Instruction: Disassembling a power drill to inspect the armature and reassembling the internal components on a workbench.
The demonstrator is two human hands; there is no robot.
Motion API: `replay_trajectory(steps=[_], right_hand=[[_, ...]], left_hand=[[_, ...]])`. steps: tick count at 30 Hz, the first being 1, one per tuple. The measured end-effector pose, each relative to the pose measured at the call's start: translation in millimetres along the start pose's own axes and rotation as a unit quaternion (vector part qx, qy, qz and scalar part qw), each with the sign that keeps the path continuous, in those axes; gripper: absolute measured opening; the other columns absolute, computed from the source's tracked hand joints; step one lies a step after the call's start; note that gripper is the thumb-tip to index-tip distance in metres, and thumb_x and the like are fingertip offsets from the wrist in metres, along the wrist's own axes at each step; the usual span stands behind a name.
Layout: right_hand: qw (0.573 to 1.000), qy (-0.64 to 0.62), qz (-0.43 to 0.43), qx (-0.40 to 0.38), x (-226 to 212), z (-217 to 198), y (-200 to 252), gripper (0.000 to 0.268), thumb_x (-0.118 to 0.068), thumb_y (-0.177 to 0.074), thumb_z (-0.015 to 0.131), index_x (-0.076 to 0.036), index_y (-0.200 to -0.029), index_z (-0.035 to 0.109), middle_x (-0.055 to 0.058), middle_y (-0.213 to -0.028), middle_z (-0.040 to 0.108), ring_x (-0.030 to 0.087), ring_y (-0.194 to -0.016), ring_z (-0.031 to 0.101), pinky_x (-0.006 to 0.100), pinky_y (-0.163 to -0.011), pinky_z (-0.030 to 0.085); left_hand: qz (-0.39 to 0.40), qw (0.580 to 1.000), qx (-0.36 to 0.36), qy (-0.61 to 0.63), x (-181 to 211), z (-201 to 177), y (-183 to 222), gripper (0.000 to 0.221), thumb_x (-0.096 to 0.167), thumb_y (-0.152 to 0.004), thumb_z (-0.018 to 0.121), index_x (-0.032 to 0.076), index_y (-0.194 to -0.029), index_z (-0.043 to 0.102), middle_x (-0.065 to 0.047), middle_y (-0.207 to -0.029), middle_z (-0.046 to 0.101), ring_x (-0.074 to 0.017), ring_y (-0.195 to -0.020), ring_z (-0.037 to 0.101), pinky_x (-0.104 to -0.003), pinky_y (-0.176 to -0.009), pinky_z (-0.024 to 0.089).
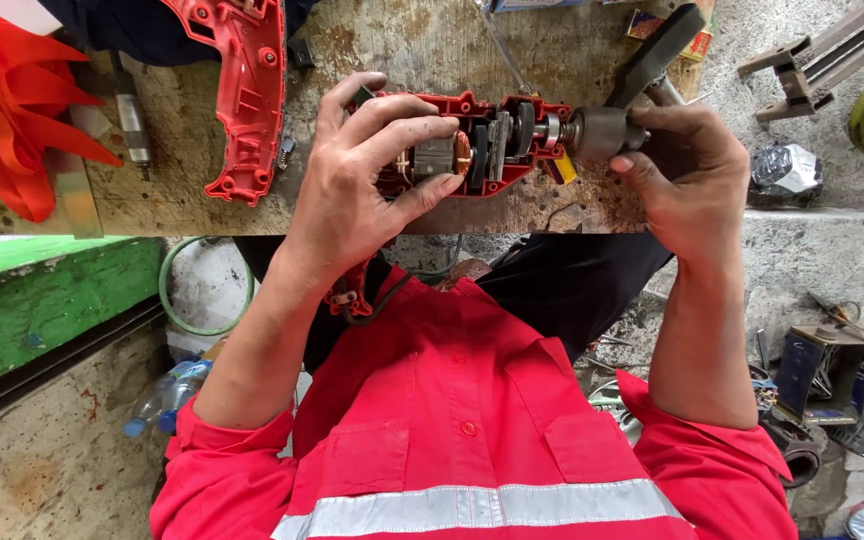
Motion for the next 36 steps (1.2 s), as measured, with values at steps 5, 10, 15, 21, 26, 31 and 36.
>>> replay_trajectory(steps=[5,10,15,21,26,31,36], right_hand=[[0.997,0.038,-0.046,-0.056,-20.7,6.8,-3.5,0.037,-0.017,-0.107,0.067,0.003,-0.134,0.053,0.022,-0.127,0.061,0.029,-0.109,0.065,0.035,-0.094,0.059],[0.990,0.141,0.000,-0.001,-10.4,4.0,-1.7,0.034,-0.023,-0.117,0.057,0.010,-0.128,0.064,0.020,-0.110,0.067,0.026,-0.087,0.066,0.036,-0.067,0.059],[0.995,0.100,0.005,-0.027,-9.1,10.0,-2.1,0.031,-0.018,-0.115,0.061,0.010,-0.129,0.058,0.024,-0.116,0.065,0.029,-0.089,0.067,0.036,-0.067,0.063],[0.999,0.027,-0.016,-0.014,6.1,1.7,2.8,0.037,-0.018,-0.105,0.073,0.001,-0.131,0.054,0.018,-0.128,0.061,0.028,-0.117,0.067,0.032,-0.098,0.059],[1.000,0.012,0.011,0.004,12.6,-5.5,8.6,0.041,-0.032,-0.107,0.068,-0.004,-0.134,0.054,0.013,-0.134,0.062,0.023,-0.125,0.062,0.031,-0.110,0.052],[0.997,0.080,0.016,0.014,10.8,-0.9,5.3,0.047,-0.035,-0.114,0.061,0.007,-0.136,0.059,0.016,-0.118,0.064,0.020,-0.096,0.058,0.030,-0.081,0.050],[0.999,0.043,-0.016,-0.009,7.1,4.1,3.7,0.040,-0.023,-0.112,0.065,0.008,-0.135,0.055,0.019,-0.125,0.062,0.027,-0.116,0.063,0.034,-0.102,0.055]], left_hand=[[0.000,1.000,0.006,0.003,-0.8,0.7,0.6,0.034,0.024,-0.099,0.083,0.009,-0.128,0.070,-0.010,-0.133,0.067,-0.0388,-0.134,0.044,-0.052,-0.120,0.035],[0.003,1.000,0.007,0.004,-0.6,-0.6,2.2,0.036,0.024,-0.099,0.084,0.010,-0.129,0.070,-0.009,-0.133,0.064,-0.0386,-0.134,0.042,-0.053,-0.119,0.038],[-0.025,1.000,0.002,0.001,-15.5,1.6,12.1,0.051,0.025,-0.099,0.093,0.014,-0.141,0.067,-0.016,-0.159,0.037,-0.0382,-0.152,0.037,-0.058,-0.129,0.034],[-0.118,0.986,0.058,0.104,-35.0,-11.2,29.7,0.112,0.035,-0.103,0.097,0.028,-0.172,0.008,-0.009,-0.182,0.012,-0.0299,-0.175,0.018,-0.051,-0.149,0.037],[-0.216,0.965,0.017,0.149,-37.4,-11.0,30.0,0.103,0.036,-0.095,0.088,0.014,-0.163,0.013,-0.018,-0.172,0.032,-0.0319,-0.161,0.041,-0.047,-0.132,0.040],[-0.217,0.951,0.025,0.219,-44.3,-8.8,31.7,0.076,0.022,-0.102,0.071,0.008,-0.160,0.024,-0.019,-0.168,0.037,-0.0303,-0.159,0.037,-0.039,-0.133,0.032],[-0.229,0.925,0.041,0.302,-61.0,-7.3,38.2,0.049,0.005,-0.110,0.052,0.003,-0.156,0.035,-0.017,-0.163,0.042,-0.0255,-0.155,0.039,-0.034,-0.133,0.030]])
Point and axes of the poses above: each hand's wrist, its own y-axis away from the middle knuckle, its own z-axis out of the palm, x = y × z, the point moved 10 cm from there along -y, towards the middle knuckle
